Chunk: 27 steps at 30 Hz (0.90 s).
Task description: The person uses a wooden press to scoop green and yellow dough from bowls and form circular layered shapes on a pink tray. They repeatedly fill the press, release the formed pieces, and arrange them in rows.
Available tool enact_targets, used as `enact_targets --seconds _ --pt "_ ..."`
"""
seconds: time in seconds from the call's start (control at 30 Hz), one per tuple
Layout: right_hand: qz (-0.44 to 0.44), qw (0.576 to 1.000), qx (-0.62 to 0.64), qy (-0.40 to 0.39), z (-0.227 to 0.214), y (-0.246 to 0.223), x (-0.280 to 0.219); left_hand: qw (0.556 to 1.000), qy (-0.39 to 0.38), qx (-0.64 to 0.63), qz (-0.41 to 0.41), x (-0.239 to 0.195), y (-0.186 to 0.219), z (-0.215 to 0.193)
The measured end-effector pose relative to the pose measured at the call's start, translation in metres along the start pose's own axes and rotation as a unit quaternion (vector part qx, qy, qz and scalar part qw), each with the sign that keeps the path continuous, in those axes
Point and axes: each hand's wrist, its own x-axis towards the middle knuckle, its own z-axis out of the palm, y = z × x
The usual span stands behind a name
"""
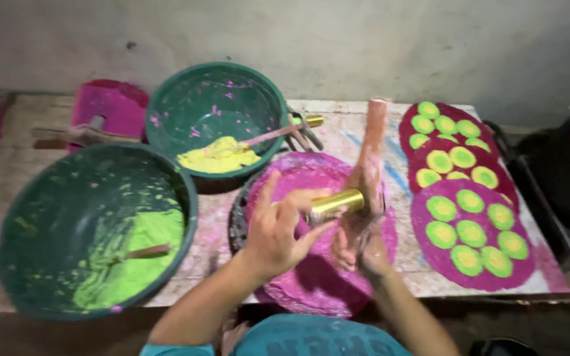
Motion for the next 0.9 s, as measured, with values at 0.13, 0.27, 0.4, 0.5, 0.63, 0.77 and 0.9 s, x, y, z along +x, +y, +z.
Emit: enact_targets --seconds 0.13,0.27,0.4,0.5,0.63,0.77,0.9 --pt "-0.104 0.876 -0.469 -0.035 0.041 -0.045 0.026 0.974 -0.210 -0.013 -0.081 0.007 -0.011 -0.068" --pt "-0.209 0.710 -0.642 -0.200 0.120 -0.073 0.038 0.865 -0.450 -0.169 -0.142 -0.016 -0.021 -0.121" --pt "-0.298 0.599 -0.640 -0.376 0.180 -0.084 0.105 0.842 -0.502 -0.183 -0.072 -0.043 -0.057 -0.148" --pt "-0.248 0.612 -0.601 -0.450 0.207 -0.075 0.144 0.833 -0.528 -0.153 -0.061 -0.064 -0.071 -0.160" --pt "-0.002 0.723 -0.555 -0.411 0.236 -0.054 0.132 0.829 -0.546 -0.110 -0.044 -0.068 -0.078 -0.206" --pt "0.032 0.751 -0.539 -0.379 0.246 -0.037 0.120 0.833 -0.529 -0.161 -0.026 -0.056 -0.083 -0.240" --pt "0.117 0.788 -0.493 -0.348 0.243 -0.036 0.117 0.842 -0.523 -0.127 -0.045 -0.059 -0.103 -0.245"
